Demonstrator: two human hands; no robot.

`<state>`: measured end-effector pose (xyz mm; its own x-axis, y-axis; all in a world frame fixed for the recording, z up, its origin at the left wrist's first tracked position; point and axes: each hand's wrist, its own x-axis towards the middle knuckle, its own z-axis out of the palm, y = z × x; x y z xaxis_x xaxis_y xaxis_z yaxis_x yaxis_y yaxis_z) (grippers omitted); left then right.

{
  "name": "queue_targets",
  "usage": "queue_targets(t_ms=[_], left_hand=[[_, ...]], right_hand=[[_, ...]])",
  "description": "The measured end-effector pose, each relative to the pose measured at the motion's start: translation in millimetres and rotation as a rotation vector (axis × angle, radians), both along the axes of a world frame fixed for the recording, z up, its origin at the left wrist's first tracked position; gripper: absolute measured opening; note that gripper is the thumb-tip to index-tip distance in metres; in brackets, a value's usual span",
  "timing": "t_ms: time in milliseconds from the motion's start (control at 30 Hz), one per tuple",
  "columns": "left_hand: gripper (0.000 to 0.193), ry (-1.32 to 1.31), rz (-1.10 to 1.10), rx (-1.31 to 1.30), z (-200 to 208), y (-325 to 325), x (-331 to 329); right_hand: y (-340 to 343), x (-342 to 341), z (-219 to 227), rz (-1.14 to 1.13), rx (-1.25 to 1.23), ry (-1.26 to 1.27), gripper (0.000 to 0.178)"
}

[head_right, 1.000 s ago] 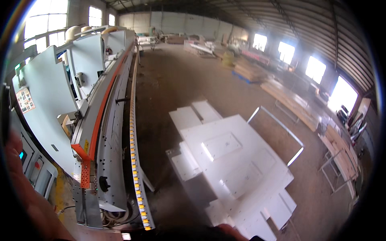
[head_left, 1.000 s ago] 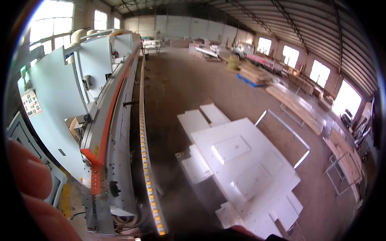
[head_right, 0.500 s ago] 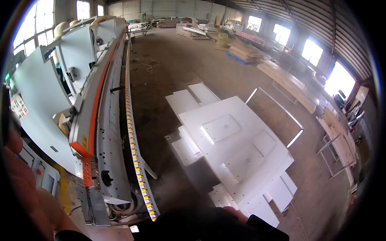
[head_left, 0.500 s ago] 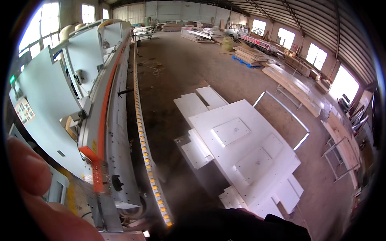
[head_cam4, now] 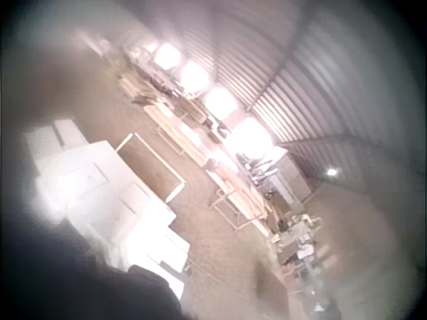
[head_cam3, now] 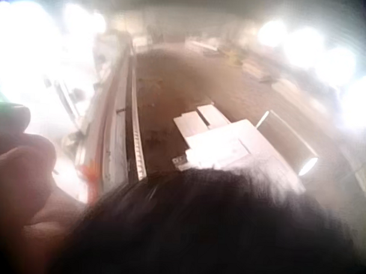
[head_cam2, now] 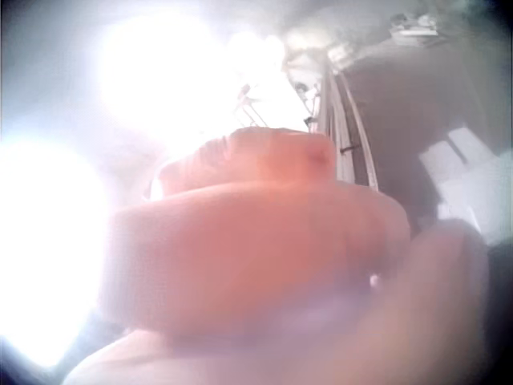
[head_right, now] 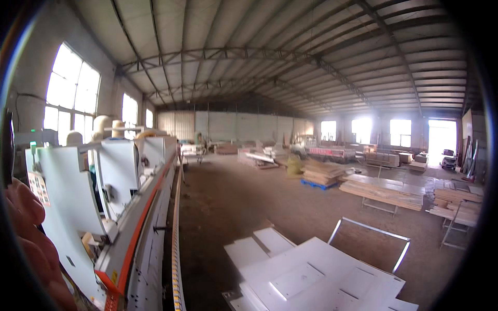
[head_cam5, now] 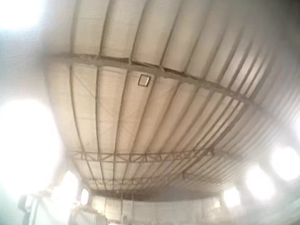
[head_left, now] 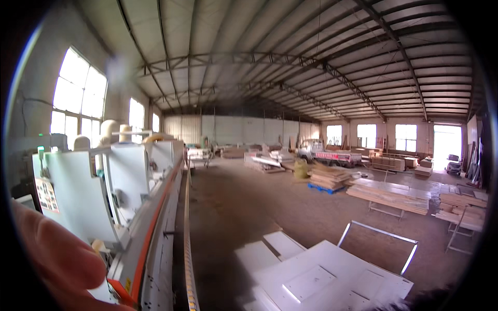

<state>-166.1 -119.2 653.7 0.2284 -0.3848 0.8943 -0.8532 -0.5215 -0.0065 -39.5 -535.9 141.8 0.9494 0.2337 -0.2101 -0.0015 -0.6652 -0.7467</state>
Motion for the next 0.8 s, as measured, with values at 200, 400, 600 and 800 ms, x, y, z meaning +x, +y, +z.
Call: queue_targets(t_ms=[200, 400, 600, 800], left_hand=[[0.027, 0.023, -0.007, 0.018, 14, -45, -12], [0.025, 0.039, 0.004, 0.032, 17, -57, -19], [0.023, 0.07, 0.022, 0.045, 13, -63, -32], [0.022, 0.01, 0.007, -0.028, 10, -62, -61]], right_hand=[[-46, -36, -21, -0.026, -0.015, 0.048, 0.035], [-62, -83, -56, -0.058, -0.01, 0.082, 0.035], [-67, -144, -99, -0.067, -0.018, 0.165, 0.035], [-82, -188, -134, -0.077, -0.05, 0.246, 0.035]])
